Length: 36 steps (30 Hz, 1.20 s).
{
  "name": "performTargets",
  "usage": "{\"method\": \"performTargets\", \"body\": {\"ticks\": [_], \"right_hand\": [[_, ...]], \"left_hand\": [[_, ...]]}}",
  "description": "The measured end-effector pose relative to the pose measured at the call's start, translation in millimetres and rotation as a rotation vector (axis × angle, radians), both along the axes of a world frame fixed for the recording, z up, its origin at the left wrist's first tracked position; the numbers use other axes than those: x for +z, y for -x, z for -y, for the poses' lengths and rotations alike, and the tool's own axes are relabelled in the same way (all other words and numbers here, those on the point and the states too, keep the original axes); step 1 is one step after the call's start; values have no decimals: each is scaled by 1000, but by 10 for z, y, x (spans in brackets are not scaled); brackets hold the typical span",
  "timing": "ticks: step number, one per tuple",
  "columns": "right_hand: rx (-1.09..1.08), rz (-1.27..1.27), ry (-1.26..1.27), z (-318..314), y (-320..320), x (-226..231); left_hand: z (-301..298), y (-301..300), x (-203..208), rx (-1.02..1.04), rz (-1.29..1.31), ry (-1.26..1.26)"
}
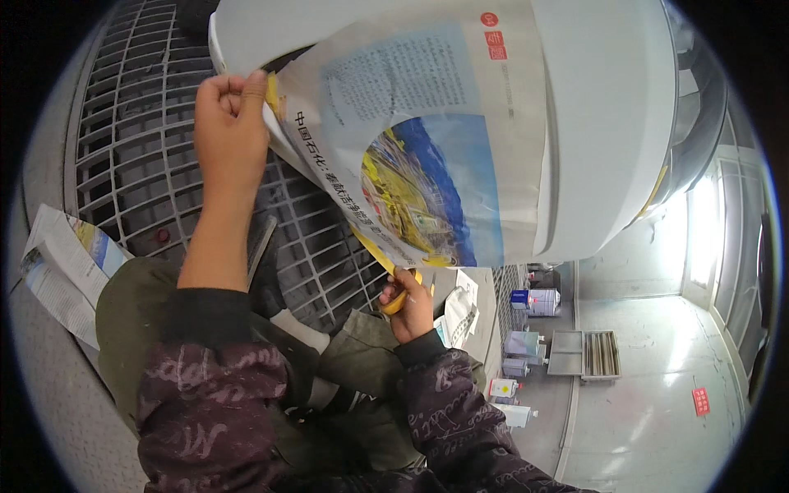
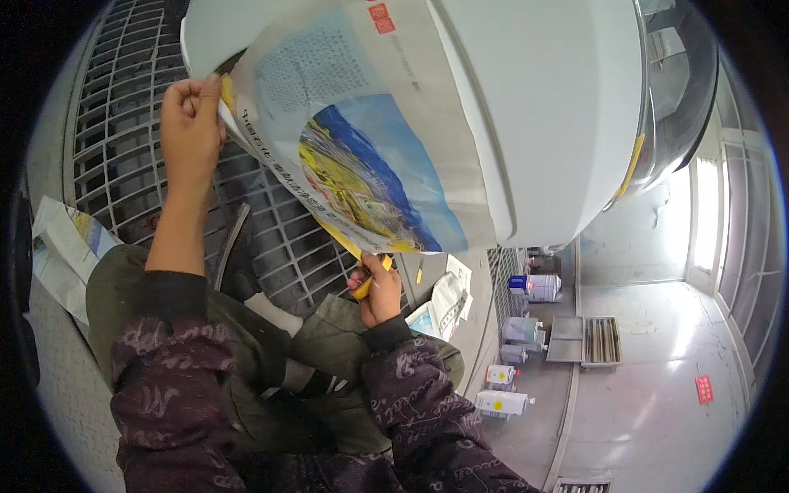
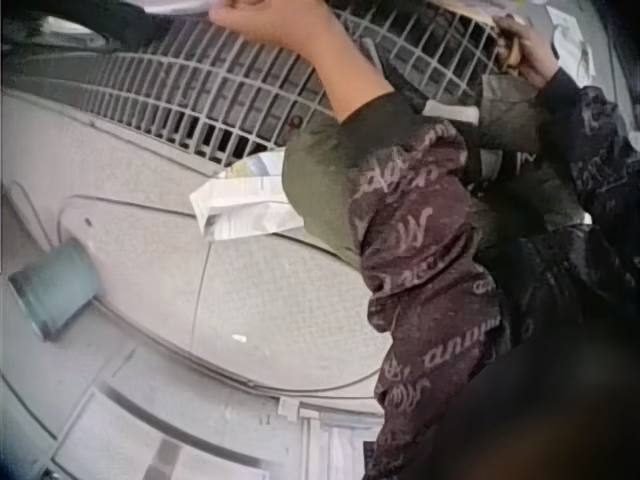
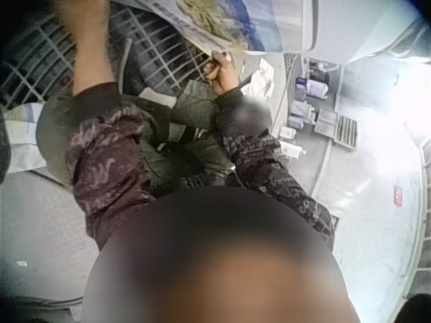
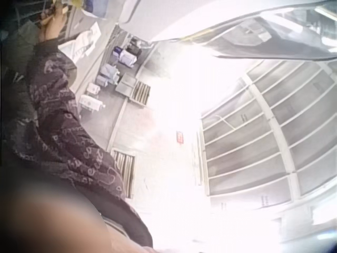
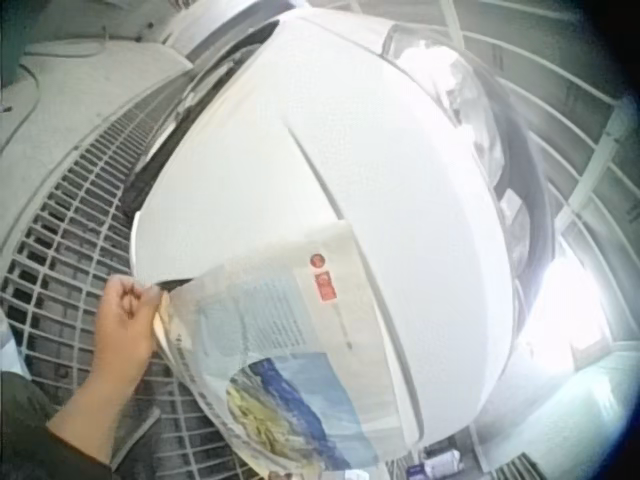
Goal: The person applies yellow masking tape along the edges of a white car bumper and then covers the lower grille area with newspaper secured by tape. The person works on the bumper while sitting on the floor of a paint booth.
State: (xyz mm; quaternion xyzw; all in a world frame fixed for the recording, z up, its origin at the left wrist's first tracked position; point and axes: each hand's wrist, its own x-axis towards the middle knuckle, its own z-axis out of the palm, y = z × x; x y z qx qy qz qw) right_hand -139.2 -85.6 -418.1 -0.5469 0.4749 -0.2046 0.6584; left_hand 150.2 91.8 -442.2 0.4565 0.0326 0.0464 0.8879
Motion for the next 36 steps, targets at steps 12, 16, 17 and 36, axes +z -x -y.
{"method": "performTargets", "body": {"ticks": [12,16,17,36], "right_hand": [[-8,-59,89,29,13,25],[-21,-96,148,-23,-40,59],[-46,-77,140,7,-13,33],[-65,11,350,-92,-52,157]], "left_hand": [[90,586,313,115,-24,-3],[159,667,285,224,69,-285],[239,688,223,273,91,-291],[-49,870,366,-328,-332,824]]}}
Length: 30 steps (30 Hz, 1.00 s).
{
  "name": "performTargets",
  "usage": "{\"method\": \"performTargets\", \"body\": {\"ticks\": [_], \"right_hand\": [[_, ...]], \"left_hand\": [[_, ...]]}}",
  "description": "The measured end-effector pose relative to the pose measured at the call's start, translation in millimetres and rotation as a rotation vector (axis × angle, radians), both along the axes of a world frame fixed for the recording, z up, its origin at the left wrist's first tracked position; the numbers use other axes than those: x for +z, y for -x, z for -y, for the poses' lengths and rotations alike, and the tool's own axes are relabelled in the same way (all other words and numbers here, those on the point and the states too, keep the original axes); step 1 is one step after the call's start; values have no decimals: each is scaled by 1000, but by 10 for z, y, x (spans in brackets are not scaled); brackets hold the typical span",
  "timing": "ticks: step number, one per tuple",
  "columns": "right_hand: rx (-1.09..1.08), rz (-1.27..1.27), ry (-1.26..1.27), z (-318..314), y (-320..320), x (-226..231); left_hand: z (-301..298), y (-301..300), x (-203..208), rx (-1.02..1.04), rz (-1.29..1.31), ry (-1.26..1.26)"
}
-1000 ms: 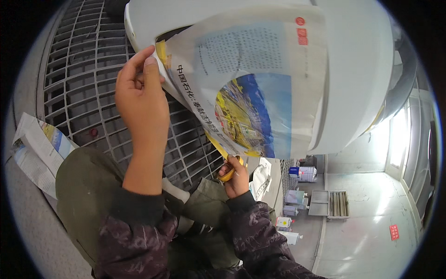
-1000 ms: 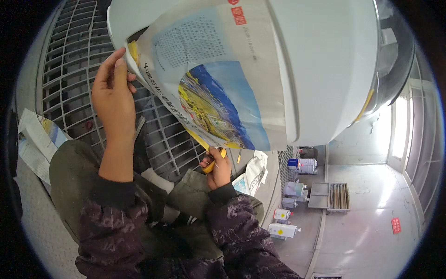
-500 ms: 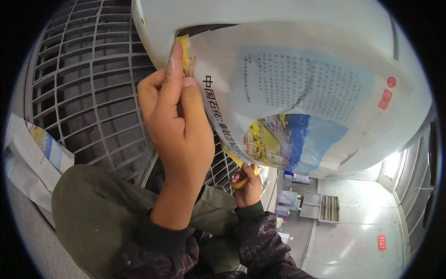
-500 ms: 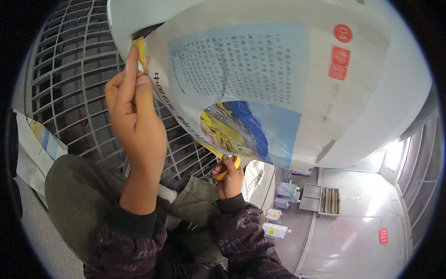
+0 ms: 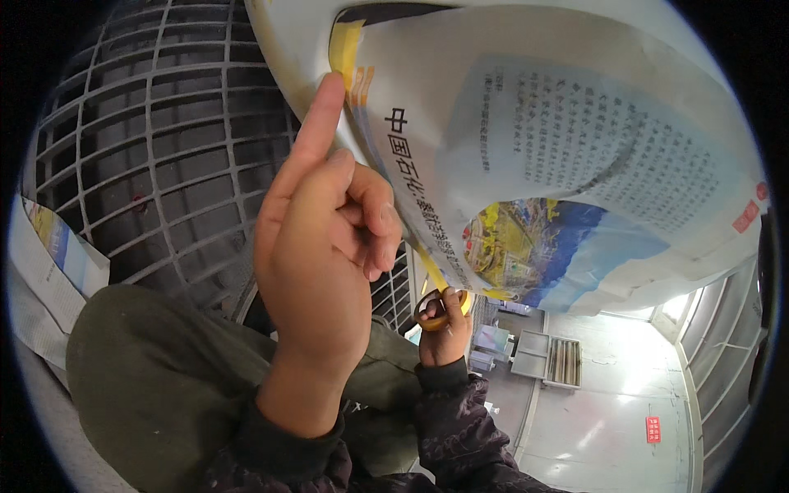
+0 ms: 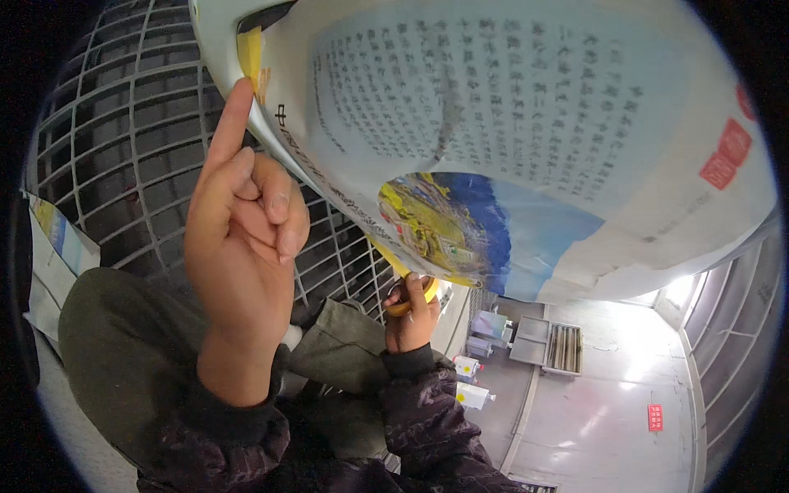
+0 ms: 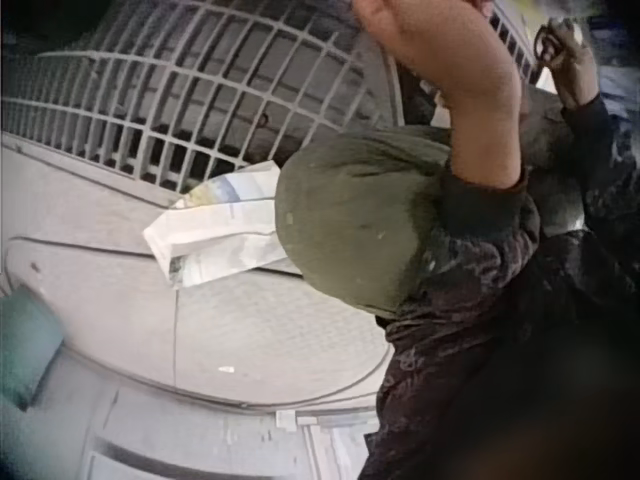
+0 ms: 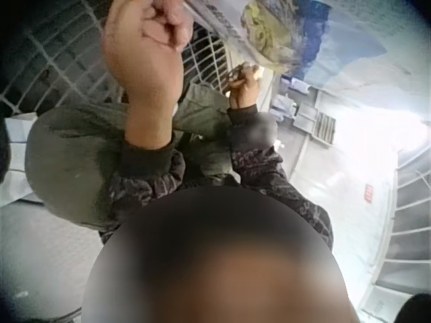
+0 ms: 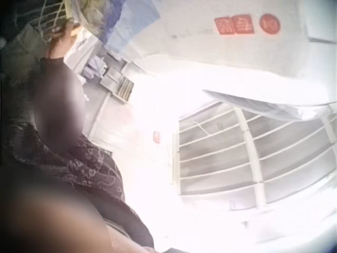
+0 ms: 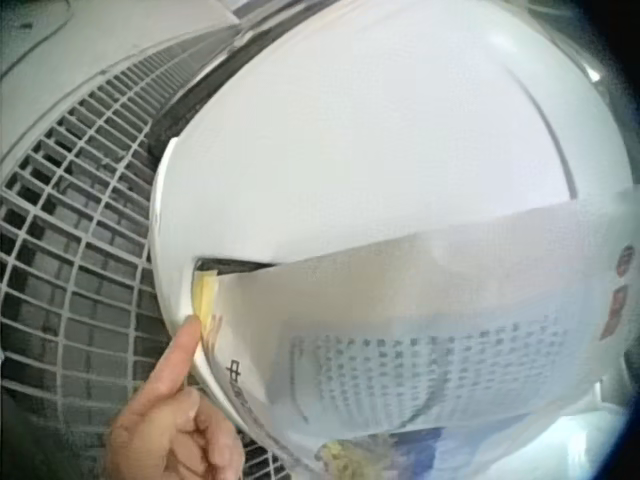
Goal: The person applies yellow masking tape along the edges of a white car bumper and then covers the lower grille area with newspaper secured by tape. The person works on the bumper while sitting on the floor of a paint booth.
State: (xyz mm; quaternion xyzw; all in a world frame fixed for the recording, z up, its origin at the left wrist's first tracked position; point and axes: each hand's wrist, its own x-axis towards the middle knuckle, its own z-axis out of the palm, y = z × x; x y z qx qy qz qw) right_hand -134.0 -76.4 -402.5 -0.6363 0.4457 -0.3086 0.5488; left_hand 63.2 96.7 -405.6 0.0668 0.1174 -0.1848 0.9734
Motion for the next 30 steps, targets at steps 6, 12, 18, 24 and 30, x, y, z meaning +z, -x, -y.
{"method": "performTargets", "body": {"ticks": [6,12,18,24,30], "right_hand": [[-15,39,107,42,-26,28],[-48,20,187,140,-88,53],[-92,48,180,114,-163,95],[-113,-12,225,142,-181,65],[-124,-10,244,172,-190,43]], "left_hand": [[-31,72,-135,-85,44,137],[85,256,-211,-109,70,33],[271,368,-211,39,246,-322],[359,459,-309,101,521,-1242],[371,440,-280,134,588,-1461]]}}
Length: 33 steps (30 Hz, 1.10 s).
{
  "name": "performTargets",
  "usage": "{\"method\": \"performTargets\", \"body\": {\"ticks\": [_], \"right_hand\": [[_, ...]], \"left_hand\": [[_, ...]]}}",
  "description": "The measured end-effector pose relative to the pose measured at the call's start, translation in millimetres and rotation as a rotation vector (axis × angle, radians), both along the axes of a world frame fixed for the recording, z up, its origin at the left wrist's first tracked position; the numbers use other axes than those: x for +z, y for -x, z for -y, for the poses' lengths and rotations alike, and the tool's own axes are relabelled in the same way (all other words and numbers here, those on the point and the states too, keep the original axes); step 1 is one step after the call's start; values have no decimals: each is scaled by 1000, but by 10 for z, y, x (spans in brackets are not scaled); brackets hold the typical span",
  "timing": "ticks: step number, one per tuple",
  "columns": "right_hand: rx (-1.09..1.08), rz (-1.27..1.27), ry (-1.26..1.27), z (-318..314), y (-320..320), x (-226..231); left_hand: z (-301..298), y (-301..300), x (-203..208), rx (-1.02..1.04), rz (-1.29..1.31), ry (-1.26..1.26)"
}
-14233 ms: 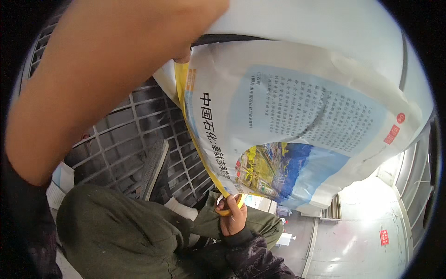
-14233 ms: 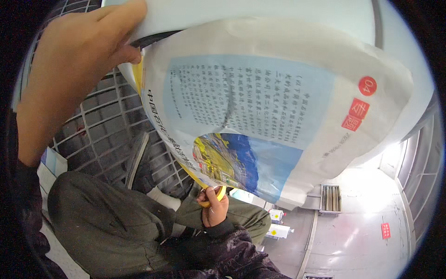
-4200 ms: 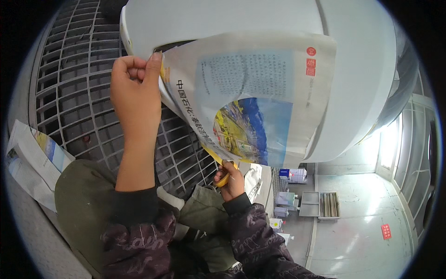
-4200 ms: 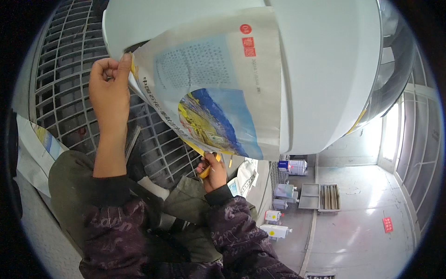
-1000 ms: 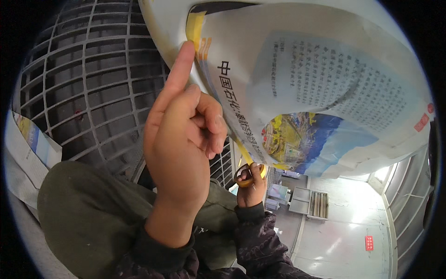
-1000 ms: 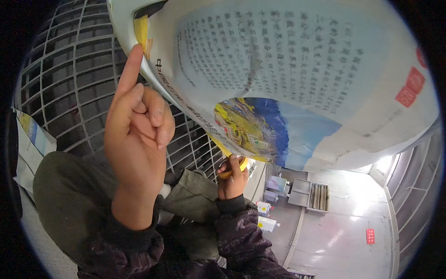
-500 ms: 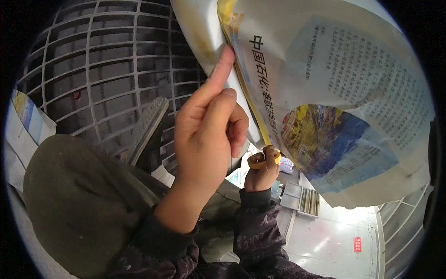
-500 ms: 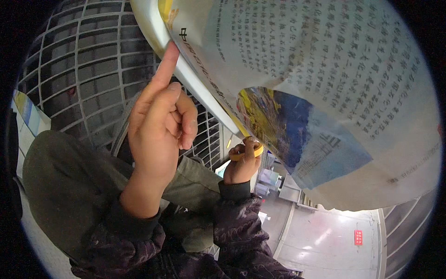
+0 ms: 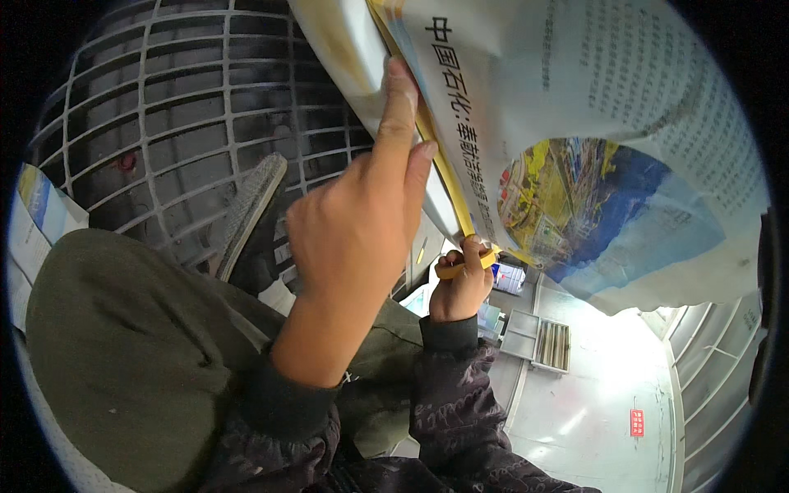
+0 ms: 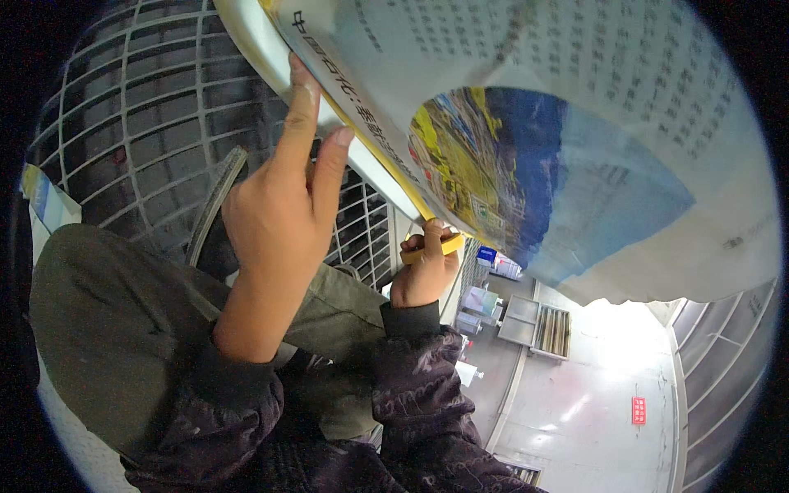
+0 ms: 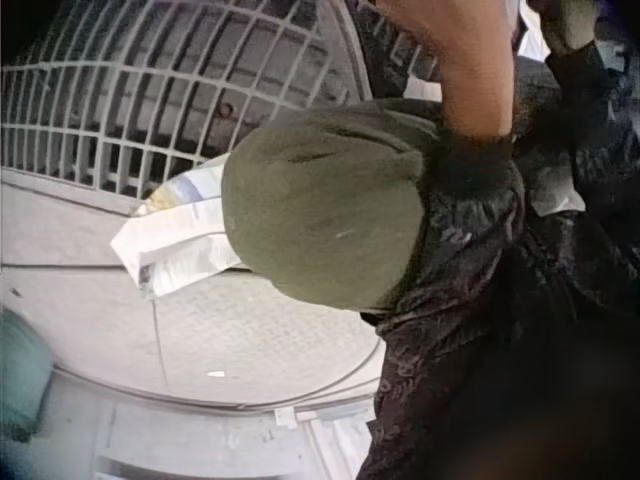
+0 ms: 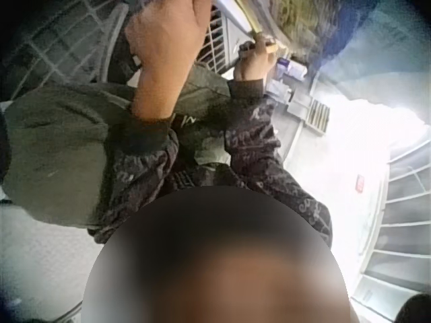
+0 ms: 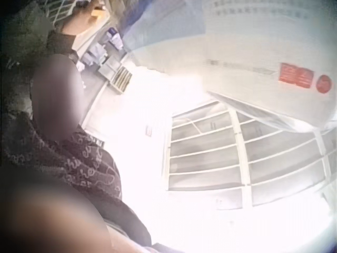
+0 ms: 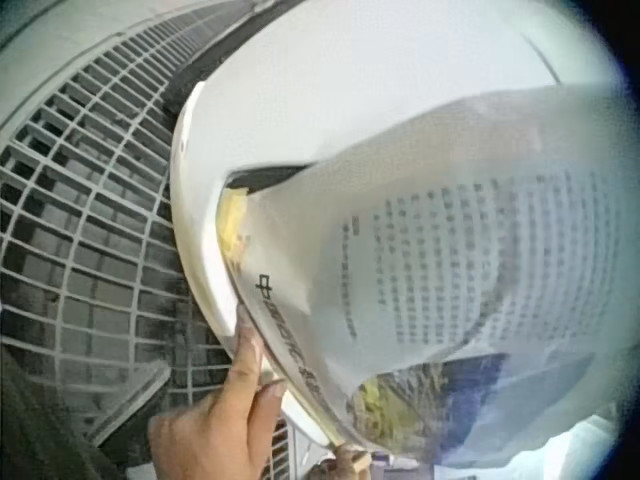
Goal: The person applies yellow masking tape along the edges of a white car bumper and then covers the lower grille area with newspaper secured by tape. The person works on the bumper while sitting on the floor of a paint booth.
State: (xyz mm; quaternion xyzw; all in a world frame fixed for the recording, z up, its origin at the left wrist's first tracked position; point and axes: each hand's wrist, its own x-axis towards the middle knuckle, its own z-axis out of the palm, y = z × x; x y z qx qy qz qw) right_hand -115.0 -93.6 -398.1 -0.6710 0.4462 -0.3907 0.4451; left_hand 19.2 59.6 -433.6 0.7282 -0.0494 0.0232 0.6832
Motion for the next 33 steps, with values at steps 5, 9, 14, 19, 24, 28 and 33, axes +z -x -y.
{"method": "performTargets", "body": {"ticks": [5,9,14,19,24,28,33], "right_hand": [[16,-8,36,-75,-22,3],[62,-8,-7,-202,190,68],[48,-15,-7,-166,141,-12],[61,-10,53,66,66,-112],[42,88,80,48,-32,-143],[27,75,114,54,-39,-160],[29,112,101,53,-52,-167]], "left_hand": [[232,-81,-152,228,140,72],[280,-104,-259,247,164,107],[347,-95,-276,291,174,162],[411,-67,-266,284,179,216],[343,-3,-62,214,130,336],[359,35,24,188,35,443],[600,213,-156,224,-6,298]]}}
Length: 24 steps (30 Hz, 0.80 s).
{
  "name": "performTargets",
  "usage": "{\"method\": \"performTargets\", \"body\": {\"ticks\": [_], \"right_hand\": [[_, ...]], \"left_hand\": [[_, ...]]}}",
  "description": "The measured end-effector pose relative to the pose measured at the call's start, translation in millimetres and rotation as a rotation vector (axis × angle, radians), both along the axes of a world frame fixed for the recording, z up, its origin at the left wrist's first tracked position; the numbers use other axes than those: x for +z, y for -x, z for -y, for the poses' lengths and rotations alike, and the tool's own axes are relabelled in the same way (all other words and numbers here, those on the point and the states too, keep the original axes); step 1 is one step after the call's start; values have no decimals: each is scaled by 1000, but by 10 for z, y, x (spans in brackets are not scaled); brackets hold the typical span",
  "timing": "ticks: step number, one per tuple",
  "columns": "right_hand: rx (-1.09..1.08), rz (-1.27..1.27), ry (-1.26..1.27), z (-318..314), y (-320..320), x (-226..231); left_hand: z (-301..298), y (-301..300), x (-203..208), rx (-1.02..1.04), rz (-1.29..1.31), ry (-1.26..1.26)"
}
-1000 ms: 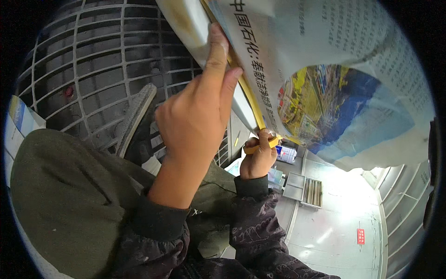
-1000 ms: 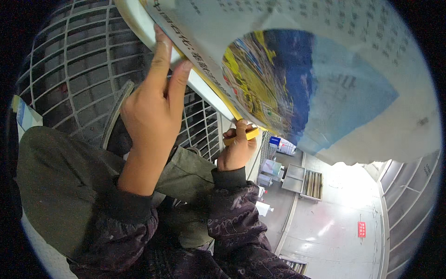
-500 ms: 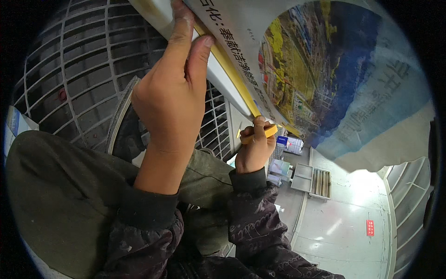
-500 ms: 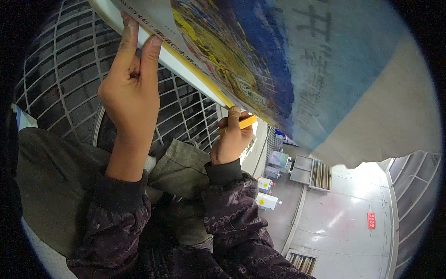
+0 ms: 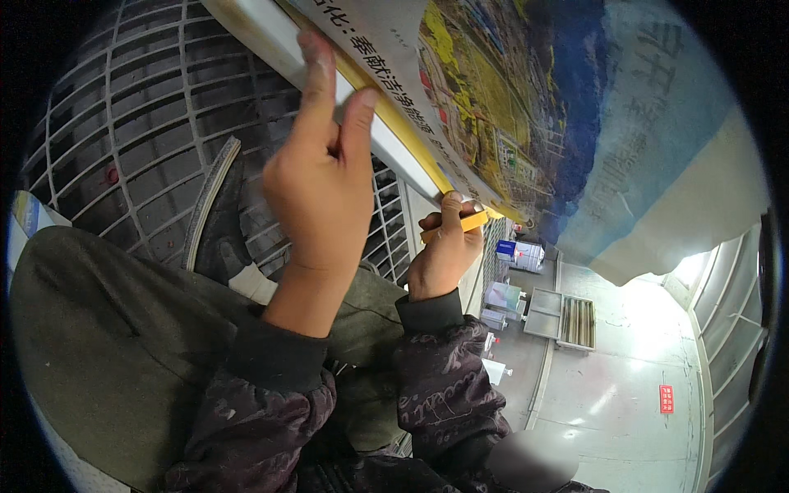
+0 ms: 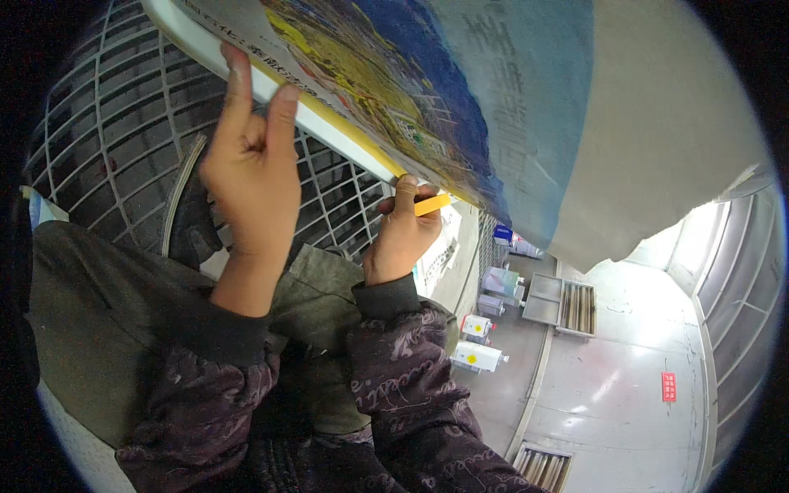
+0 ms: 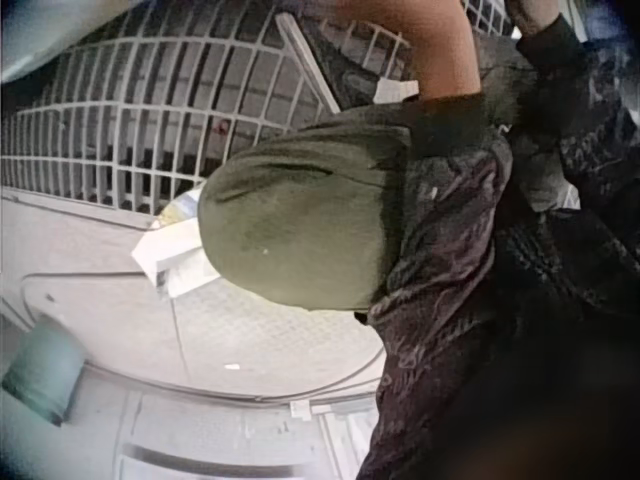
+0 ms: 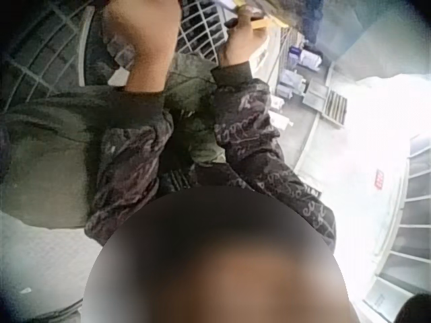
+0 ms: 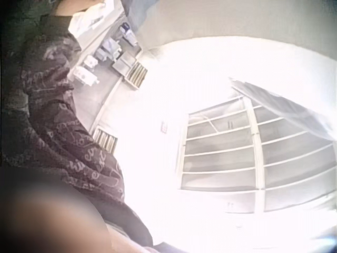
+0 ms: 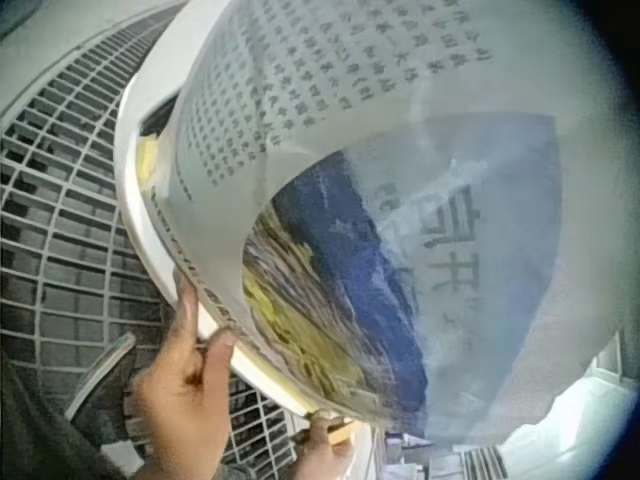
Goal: The person applies yellow masking tape along the edges of a white car bumper and then covers the lower grille area with newspaper secured by tape. The person works on the bumper while sitting on the floor of a paint booth.
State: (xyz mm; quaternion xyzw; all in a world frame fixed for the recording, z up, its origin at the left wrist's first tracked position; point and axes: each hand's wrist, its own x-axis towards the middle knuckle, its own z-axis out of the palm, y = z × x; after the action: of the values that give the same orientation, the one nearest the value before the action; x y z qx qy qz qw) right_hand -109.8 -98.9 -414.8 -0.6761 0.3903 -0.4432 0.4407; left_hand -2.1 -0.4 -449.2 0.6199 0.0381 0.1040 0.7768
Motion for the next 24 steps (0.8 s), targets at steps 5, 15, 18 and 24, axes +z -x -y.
{"method": "performTargets", "body": {"ticks": [5,15,18,24], "right_hand": [[-1,-1,-39,13,12,23],[-11,-7,-81,46,16,40],[-21,16,-80,13,-15,89],[4,45,-90,36,-11,38]], "left_hand": [[193,409,101,-169,-91,-54],[167,790,82,-470,-189,454],[-40,514,225,-195,-170,608],[-510,-170,404,-56,-200,795]]}}
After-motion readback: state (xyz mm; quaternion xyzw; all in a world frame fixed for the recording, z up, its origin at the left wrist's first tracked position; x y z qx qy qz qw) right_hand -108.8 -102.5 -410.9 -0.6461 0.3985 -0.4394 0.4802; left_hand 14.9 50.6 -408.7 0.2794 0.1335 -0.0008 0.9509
